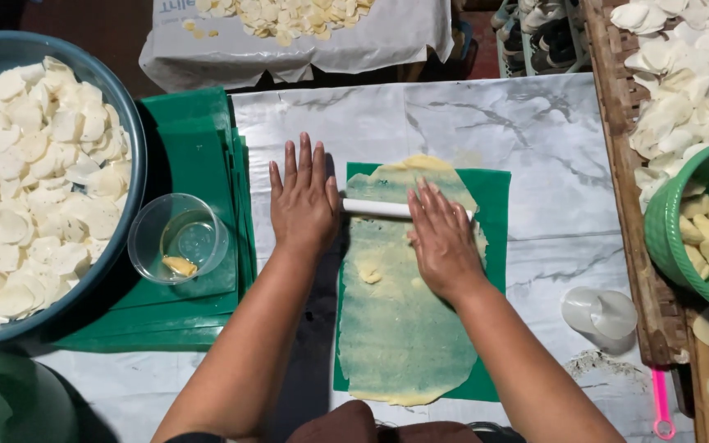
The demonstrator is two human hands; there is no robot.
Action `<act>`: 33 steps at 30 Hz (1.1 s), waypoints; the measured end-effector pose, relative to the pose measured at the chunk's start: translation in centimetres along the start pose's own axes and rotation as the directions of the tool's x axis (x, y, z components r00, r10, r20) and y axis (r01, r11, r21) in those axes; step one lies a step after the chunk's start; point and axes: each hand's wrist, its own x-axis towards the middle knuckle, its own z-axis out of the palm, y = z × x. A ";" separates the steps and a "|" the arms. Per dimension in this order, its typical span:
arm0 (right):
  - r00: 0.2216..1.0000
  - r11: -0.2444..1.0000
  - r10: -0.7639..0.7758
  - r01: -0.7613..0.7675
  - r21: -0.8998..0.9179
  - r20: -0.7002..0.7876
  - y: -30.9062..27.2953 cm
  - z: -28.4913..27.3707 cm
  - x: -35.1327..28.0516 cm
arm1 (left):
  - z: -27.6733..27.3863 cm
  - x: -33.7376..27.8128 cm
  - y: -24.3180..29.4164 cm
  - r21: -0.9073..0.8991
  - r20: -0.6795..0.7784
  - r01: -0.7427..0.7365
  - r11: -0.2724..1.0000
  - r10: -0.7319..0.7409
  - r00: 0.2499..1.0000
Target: Flattening small pieces of dough into thin rounds using a PVC pipe as a rolling pin on a flat surface.
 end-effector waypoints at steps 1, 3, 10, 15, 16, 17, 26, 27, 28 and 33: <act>1.000 1.000 -0.002 0.002 -0.002 -0.004 0.1 0.2 0.0 | 0.2 0.1 -0.1 0.000 -0.004 -0.001 1.000 0.001 1.000; 0.998 0.999 0.005 -0.003 0.042 -0.055 -0.2 0.4 -0.6 | 0.4 -0.3 -0.2 0.019 0.023 0.006 1.000 -0.007 1.000; 0.993 0.997 0.080 -0.079 0.022 -0.092 -0.2 -0.5 -0.1 | -1.4 0.5 0.4 0.012 0.009 0.040 0.999 -0.040 0.999; 0.985 0.982 0.166 -0.169 0.088 0.035 -0.4 0.6 -1.2 | 0.1 -0.7 0.2 0.017 0.033 0.045 0.999 -0.045 0.998; 0.986 0.983 0.162 -0.164 0.088 0.029 -0.5 0.9 -1.0 | 0.0 -0.8 0.1 0.019 0.025 0.045 0.999 -0.045 0.999; 0.990 0.990 0.138 -0.138 0.015 0.023 -0.5 1.1 -0.6 | 0.1 -0.6 0.1 0.024 0.021 0.039 0.999 -0.040 0.999; 0.928 0.918 0.348 -0.308 -0.250 0.133 3.3 4.5 5.7 | 0.8 5.3 0.3 -0.019 0.083 0.146 0.989 -0.144 0.986; 0.936 0.923 0.335 -0.304 -0.238 0.104 3.7 4.8 6.4 | 0.9 6.0 0.1 -0.027 0.086 0.161 0.987 -0.159 0.984; 0.938 0.923 0.333 -0.302 -0.241 0.101 3.6 4.6 6.7 | 0.9 6.0 0.0 -0.030 0.081 0.161 0.987 -0.158 0.984; 0.921 0.907 0.367 -0.323 -0.270 0.131 1.3 3.6 2.7 | -0.3 1.7 0.2 -0.079 -0.034 -0.011 0.997 0.009 0.999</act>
